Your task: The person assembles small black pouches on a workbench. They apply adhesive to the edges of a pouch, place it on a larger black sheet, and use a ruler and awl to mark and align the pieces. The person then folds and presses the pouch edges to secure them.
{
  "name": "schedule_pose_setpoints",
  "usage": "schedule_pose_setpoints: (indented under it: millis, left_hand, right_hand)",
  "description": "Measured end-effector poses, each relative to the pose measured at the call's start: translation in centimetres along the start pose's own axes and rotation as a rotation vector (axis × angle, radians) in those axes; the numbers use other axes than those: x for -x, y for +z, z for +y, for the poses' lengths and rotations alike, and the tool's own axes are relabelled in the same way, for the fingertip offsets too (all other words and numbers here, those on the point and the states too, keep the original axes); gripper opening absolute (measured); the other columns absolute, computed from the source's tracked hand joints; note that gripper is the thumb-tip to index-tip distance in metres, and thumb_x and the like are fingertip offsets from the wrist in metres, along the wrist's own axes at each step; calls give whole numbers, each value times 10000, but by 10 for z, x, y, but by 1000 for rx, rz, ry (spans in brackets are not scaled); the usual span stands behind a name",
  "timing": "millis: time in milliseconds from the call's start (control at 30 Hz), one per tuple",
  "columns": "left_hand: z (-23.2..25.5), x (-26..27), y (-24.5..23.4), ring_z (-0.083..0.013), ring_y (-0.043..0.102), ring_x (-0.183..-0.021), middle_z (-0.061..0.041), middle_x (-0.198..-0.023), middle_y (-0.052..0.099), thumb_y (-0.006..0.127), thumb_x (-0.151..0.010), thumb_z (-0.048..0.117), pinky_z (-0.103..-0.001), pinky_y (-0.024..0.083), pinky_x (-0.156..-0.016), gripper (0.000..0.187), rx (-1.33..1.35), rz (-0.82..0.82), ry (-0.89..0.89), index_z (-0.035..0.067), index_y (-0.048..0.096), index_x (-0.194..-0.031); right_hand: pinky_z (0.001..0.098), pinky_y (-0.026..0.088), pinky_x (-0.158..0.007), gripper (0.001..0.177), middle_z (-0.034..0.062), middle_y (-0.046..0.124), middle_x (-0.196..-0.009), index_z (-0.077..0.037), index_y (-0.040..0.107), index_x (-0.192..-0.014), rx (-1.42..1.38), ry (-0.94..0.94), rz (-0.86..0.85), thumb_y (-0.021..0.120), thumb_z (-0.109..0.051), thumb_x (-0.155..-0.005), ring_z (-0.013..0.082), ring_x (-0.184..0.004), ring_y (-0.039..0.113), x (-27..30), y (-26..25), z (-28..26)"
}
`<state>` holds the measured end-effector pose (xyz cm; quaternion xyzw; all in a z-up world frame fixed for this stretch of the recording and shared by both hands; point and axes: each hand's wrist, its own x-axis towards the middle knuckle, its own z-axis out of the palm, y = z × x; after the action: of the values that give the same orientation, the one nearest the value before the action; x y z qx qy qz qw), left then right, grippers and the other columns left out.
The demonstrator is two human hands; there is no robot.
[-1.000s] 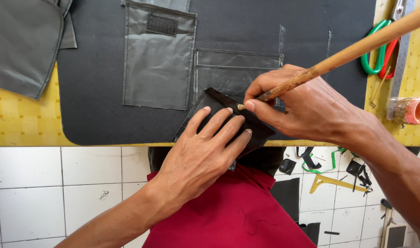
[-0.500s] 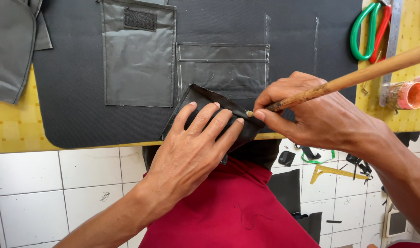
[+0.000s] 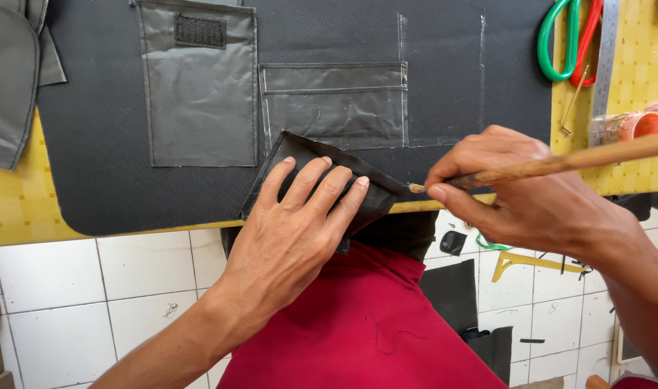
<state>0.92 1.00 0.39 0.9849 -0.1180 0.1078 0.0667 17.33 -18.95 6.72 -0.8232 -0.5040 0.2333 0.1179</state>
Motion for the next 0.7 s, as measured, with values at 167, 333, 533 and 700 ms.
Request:
schedule_pose_setpoints:
  millis: [167, 333, 533, 700]
  left_hand:
    - [3, 6, 0, -279, 548, -1202, -97, -1255, 588, 515, -938, 87, -464, 420, -1041, 322, 40, 76, 8, 85, 627, -1240]
    - [9, 20, 2, -301, 610, -1168, -125, -1250, 640, 394, -1005, 31, -420, 466, -999, 325, 21, 176, -21, 27, 655, -1199]
    - [10, 29, 9, -300, 573, -1250, -118, -1349, 591, 396, -1015, 46, -419, 439, -1042, 347, 19, 129, -35, 42, 630, -1272]
    - [8, 35, 16, -294, 512, -1320, -101, -1412, 545, 512, -1046, 215, -423, 366, -1105, 354, 52, 62, -15, 53, 559, -1357]
  right_hand:
    - [317, 466, -697, 100, -3, 693, -832, -111, 684, -908, -135, 126, 198, 604, -171, -896, 168, -750, 610, 39, -9, 13]
    - [270, 456, -759, 199, 147, 615, -857, 45, 587, -1063, -460, 245, 448, 485, -111, -990, 201, -786, 617, 82, 25, 60]
    - [362, 470, -978, 406, 166, 546, -926, 52, 451, -1264, -484, 284, 706, 334, -320, -1151, 255, -909, 585, 95, 73, 82]
    - [335, 588, -868, 156, 181, 666, -986, -13, 564, -949, -539, 254, 711, 486, 16, -1081, 264, -911, 708, 75, 96, 63]
